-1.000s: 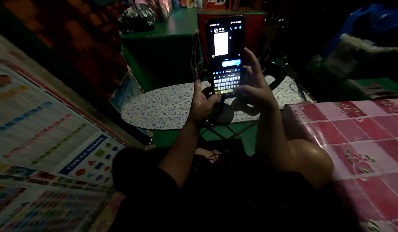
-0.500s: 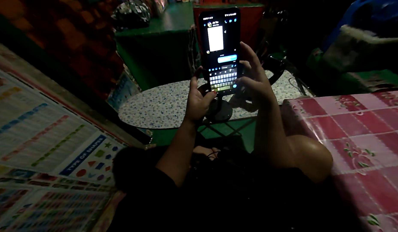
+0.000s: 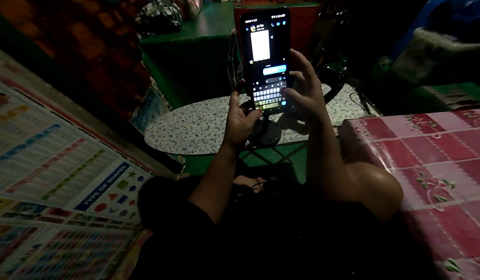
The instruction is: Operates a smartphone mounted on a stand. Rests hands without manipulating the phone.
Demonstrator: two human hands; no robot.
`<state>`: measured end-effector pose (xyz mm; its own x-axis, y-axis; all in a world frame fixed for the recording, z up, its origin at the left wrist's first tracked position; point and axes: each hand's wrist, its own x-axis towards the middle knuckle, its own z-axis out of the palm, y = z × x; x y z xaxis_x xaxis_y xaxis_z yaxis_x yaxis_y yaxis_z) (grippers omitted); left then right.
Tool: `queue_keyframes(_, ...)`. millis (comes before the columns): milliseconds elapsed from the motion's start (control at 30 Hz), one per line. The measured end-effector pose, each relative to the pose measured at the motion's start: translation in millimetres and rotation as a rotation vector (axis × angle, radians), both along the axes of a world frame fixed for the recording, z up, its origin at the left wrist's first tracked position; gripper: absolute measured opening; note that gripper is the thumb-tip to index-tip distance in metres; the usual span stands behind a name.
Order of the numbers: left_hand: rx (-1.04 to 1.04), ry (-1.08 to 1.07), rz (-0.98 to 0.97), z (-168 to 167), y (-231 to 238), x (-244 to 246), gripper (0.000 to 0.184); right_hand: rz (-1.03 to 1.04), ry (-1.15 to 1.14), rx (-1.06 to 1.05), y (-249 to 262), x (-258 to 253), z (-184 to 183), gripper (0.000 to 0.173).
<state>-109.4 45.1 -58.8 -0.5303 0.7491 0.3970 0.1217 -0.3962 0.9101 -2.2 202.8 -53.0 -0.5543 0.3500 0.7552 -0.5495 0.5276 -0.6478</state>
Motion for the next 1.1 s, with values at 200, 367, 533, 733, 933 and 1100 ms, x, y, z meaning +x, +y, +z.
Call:
queue_keyframes(200,-0.01,-0.022,0.006,-1,0,-2,0.076,0.05,-0.014,-0.04,-2,2,1,0.072)
queue_keyframes(367,0.005,-0.026,0.02,0,-1,-1,0.072,0.056,-0.012,-0.029,-1,1,1,0.073)
queue_keyframes(533,0.162,0.039,-0.055,-32,18,-27,0.073,0.145,-0.078,-0.022,5,8,0,0.082)
queue_keyframes(733,-0.028,-0.037,0.037,2,-2,1,0.072,0.177,-0.066,0.01,7,8,-1,0.086)
queue_keyframes(933,0.0,-0.03,0.021,-3,-2,-2,0.07,-0.35,-0.59,-0.261,-120,49,94,0.067)
queue_keyframes(1100,0.034,-0.008,0.003,-8,-1,-8,0.069,-0.326,-0.562,-0.26,-117,50,91,0.068)
